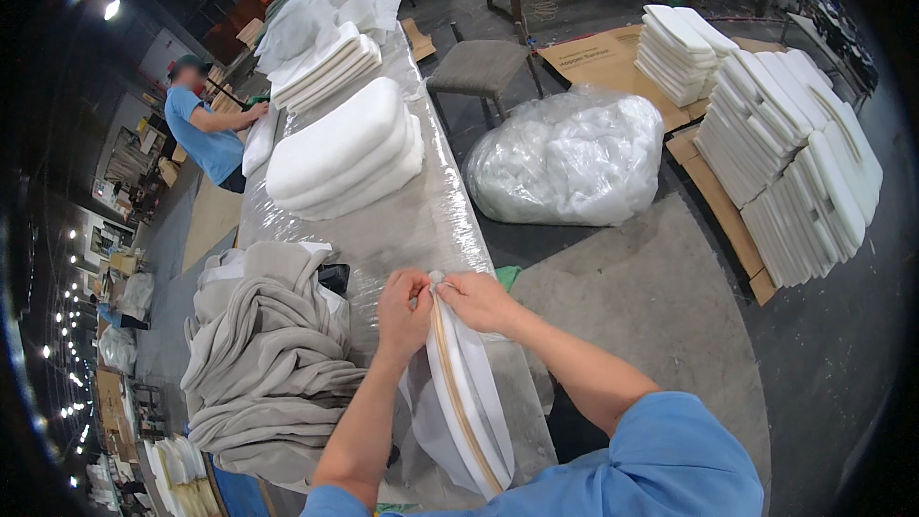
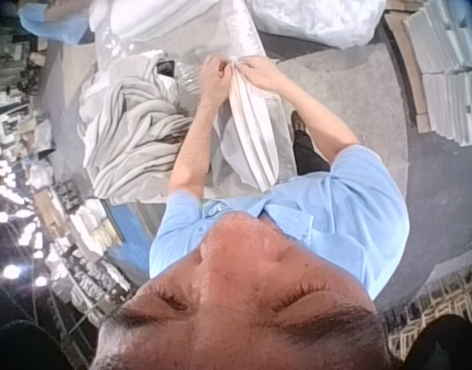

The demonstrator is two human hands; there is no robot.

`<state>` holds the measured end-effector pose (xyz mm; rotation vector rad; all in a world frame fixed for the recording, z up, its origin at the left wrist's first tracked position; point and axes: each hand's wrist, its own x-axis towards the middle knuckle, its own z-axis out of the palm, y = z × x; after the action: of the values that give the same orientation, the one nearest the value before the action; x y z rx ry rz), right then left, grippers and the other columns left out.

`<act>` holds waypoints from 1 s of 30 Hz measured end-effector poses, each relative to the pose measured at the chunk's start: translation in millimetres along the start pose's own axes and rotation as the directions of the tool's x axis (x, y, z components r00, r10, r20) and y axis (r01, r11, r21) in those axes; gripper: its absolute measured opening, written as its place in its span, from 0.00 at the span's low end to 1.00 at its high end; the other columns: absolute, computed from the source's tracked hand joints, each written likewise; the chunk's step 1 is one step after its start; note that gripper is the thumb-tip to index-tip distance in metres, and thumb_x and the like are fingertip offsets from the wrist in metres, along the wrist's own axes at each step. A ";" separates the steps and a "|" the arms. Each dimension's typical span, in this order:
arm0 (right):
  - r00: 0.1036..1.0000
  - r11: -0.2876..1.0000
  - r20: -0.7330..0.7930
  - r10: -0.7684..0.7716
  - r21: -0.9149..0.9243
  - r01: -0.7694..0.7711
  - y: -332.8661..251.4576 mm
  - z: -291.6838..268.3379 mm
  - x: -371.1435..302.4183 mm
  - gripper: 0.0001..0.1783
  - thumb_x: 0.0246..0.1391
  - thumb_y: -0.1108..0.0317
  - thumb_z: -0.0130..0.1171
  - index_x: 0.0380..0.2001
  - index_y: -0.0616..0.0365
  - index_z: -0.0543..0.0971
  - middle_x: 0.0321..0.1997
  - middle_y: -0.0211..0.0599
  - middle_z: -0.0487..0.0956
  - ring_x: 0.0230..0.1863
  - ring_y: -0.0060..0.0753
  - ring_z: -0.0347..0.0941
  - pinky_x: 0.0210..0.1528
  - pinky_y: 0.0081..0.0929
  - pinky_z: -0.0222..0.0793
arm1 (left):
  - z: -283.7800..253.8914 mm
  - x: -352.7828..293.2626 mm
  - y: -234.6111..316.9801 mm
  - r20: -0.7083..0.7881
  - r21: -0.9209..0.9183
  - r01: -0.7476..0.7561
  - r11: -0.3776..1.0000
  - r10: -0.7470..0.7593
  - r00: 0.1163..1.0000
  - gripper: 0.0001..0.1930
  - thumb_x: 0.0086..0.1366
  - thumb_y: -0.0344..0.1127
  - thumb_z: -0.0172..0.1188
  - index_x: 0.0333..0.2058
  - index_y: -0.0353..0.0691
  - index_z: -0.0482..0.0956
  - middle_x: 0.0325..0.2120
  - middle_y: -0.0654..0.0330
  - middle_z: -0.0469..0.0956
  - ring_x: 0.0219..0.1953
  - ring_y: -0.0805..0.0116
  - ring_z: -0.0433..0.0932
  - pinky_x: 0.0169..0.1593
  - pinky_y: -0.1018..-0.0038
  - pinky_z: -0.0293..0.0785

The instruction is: The person inserts white foam inserts into gray fabric covers, aligns the edges, and secures the openings by hand. The finished cushions are stacked on a nearby pallet while the person continues the process with additional inserts and covers.

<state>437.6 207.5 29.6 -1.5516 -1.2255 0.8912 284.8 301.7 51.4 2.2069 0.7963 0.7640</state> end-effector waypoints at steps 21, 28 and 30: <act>0.713 0.512 -0.188 0.676 0.815 -0.271 86.6 65.1 102.2 0.42 0.76 0.33 0.31 0.64 0.63 0.69 0.50 0.41 0.75 0.44 0.33 0.71 0.50 0.34 0.73 | 52.3 69.2 -27.2 0.467 -0.359 0.771 0.526 -0.613 0.637 0.44 0.74 0.75 0.42 0.77 0.53 0.58 0.71 0.48 0.67 0.72 0.57 0.64 0.72 0.62 0.59; 0.821 0.609 -0.288 0.492 0.788 -0.088 43.7 78.0 105.1 0.41 0.75 0.34 0.39 0.71 0.60 0.65 0.50 0.38 0.74 0.49 0.30 0.71 0.56 0.32 0.69 | 55.4 42.1 -96.2 0.381 -0.611 0.605 0.511 -0.479 0.790 0.37 0.81 0.62 0.40 0.77 0.42 0.58 0.71 0.51 0.66 0.70 0.63 0.67 0.71 0.68 0.62; 0.836 0.735 -0.430 0.342 0.676 0.047 48.6 81.9 108.3 0.38 0.75 0.38 0.44 0.67 0.64 0.67 0.52 0.43 0.75 0.52 0.36 0.74 0.61 0.35 0.69 | 61.0 38.5 -98.1 0.353 -0.688 0.551 0.472 -0.446 0.823 0.36 0.82 0.60 0.39 0.76 0.39 0.57 0.71 0.53 0.66 0.69 0.65 0.68 0.71 0.69 0.63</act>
<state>401.6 328.3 -40.5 -1.1779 -0.2959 0.7999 320.5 364.2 -46.9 1.1204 0.7931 0.5041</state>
